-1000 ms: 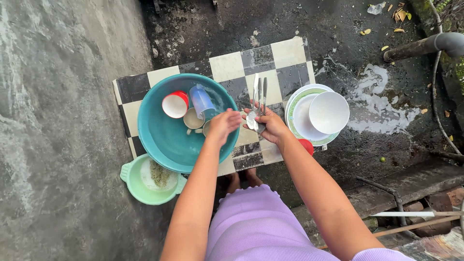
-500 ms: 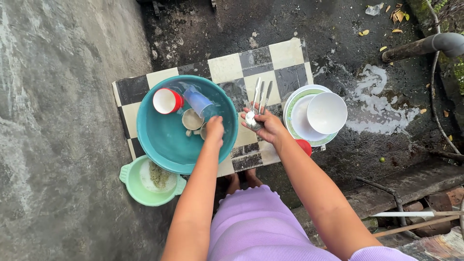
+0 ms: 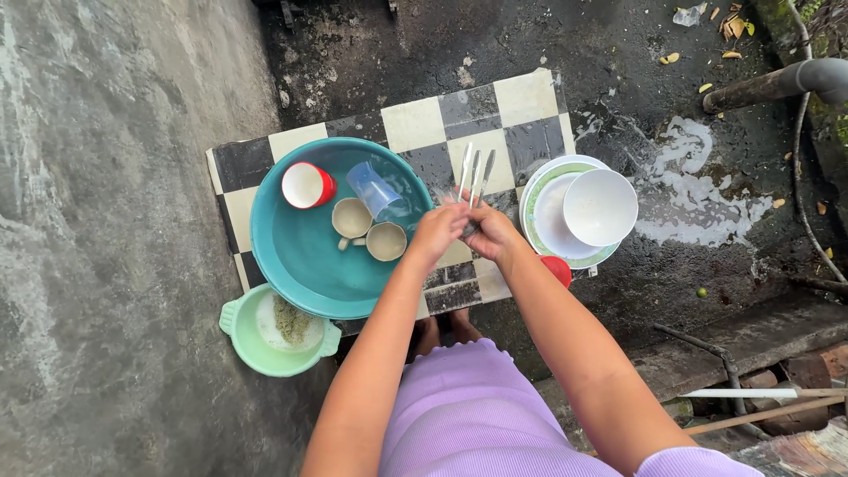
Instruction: Washing various dishes including cups, spoons, and plates in a plastic basin outdoors.
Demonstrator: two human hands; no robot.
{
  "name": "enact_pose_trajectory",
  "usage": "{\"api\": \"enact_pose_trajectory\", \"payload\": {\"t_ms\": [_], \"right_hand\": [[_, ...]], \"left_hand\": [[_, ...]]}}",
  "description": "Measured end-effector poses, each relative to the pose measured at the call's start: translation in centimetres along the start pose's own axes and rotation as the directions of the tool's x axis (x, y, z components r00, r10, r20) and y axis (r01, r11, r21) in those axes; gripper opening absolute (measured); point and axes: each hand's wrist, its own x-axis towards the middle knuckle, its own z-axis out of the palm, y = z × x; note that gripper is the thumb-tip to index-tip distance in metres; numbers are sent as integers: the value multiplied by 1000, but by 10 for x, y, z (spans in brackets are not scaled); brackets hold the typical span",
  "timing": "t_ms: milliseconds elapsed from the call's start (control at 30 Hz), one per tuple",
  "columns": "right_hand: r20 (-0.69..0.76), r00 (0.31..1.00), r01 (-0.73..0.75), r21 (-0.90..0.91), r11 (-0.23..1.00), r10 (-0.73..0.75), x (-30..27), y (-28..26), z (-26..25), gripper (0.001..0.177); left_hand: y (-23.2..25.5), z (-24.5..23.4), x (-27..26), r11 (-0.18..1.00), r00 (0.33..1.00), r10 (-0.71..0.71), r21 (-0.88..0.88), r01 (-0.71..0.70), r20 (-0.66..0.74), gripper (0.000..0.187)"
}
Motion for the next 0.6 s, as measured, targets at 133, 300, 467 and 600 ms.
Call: {"api": "enact_pose_trajectory", "payload": {"t_ms": [133, 300, 467, 600], "right_hand": [[-81, 994, -72, -27, 997, 70, -7, -1, 6, 51], [-109, 982, -152, 1, 988, 151, -30, 1, 23, 51], [-140, 968, -212, 6, 977, 211, -38, 3, 14, 50], [-122, 965, -232, 7, 973, 231, -36, 2, 9, 46]], "left_hand": [[-9, -25, 3, 993, 967, 107, 81, -91, -233, 46], [-24, -69, 19, 943, 716, 264, 330, -50, -646, 43], [-25, -85, 26, 991, 814, 106, -2, -130, -572, 42], [-1, -34, 6, 995, 951, 81, -29, -93, -298, 41]]}}
